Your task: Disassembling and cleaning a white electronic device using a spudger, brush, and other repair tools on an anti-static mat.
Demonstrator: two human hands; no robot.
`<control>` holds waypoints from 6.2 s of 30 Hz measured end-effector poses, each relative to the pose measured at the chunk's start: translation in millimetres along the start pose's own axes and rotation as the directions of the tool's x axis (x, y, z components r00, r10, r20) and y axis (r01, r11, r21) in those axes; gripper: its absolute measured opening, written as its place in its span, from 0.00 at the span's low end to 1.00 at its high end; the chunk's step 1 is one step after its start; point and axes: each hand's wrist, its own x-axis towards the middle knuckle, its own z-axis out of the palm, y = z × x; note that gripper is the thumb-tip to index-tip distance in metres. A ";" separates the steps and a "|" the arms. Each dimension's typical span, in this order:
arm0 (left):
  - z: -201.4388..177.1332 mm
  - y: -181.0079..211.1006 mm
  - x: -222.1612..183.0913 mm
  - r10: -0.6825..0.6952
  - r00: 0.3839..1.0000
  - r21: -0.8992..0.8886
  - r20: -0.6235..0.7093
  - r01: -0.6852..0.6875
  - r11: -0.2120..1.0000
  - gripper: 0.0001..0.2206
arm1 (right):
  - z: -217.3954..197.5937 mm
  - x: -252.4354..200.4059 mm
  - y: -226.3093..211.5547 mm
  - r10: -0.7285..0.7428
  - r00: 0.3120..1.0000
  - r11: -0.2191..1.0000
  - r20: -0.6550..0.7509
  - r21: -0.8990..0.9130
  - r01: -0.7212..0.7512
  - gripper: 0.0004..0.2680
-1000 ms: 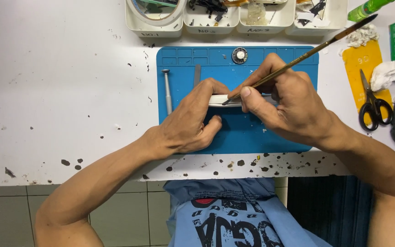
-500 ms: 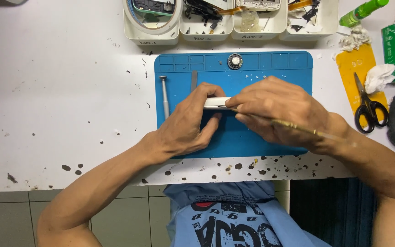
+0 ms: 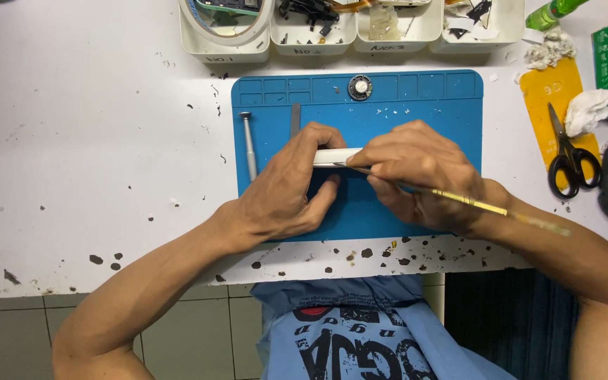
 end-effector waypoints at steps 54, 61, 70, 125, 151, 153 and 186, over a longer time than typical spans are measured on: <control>8.4 51.1 28.9 -0.191 0.974 -0.032 -0.122 0.189 0.981 0.14 | -9.9 20.4 -19.8 0.627 0.774 0.732 -0.091 0.408 -0.545 0.10; 9.5 46.5 31.7 -0.122 0.976 -0.085 -0.181 0.108 0.991 0.09 | -17.6 27.0 -23.5 0.671 0.741 0.699 -0.024 0.353 -0.622 0.20; 6.2 35.3 27.9 -0.153 0.987 -0.243 -0.054 0.135 0.960 0.07 | -11.6 4.2 -64.8 0.290 0.945 0.937 0.149 -0.244 -0.249 0.08; -3.6 34.8 26.9 -0.140 0.989 -0.256 -0.043 0.124 0.959 0.05 | -26.4 -5.8 -22.6 -0.019 0.998 1.000 0.063 -0.012 0.020 0.07; 0.2 33.7 25.4 -0.116 0.992 -0.233 -0.052 0.100 0.967 0.06 | -9.0 -3.9 -23.5 -0.195 0.979 0.907 0.067 -0.369 0.206 0.07; -0.3 34.8 25.0 -0.138 0.989 -0.220 -0.046 0.124 0.967 0.07 | -13.7 5.7 -30.4 -0.034 0.999 0.976 0.016 -0.216 0.037 0.06; -26.1 40.4 -10.6 0.338 0.939 0.209 -0.060 -0.319 0.924 0.05 | -8.6 5.7 -11.9 0.300 0.951 0.952 -0.073 0.094 -0.293 0.06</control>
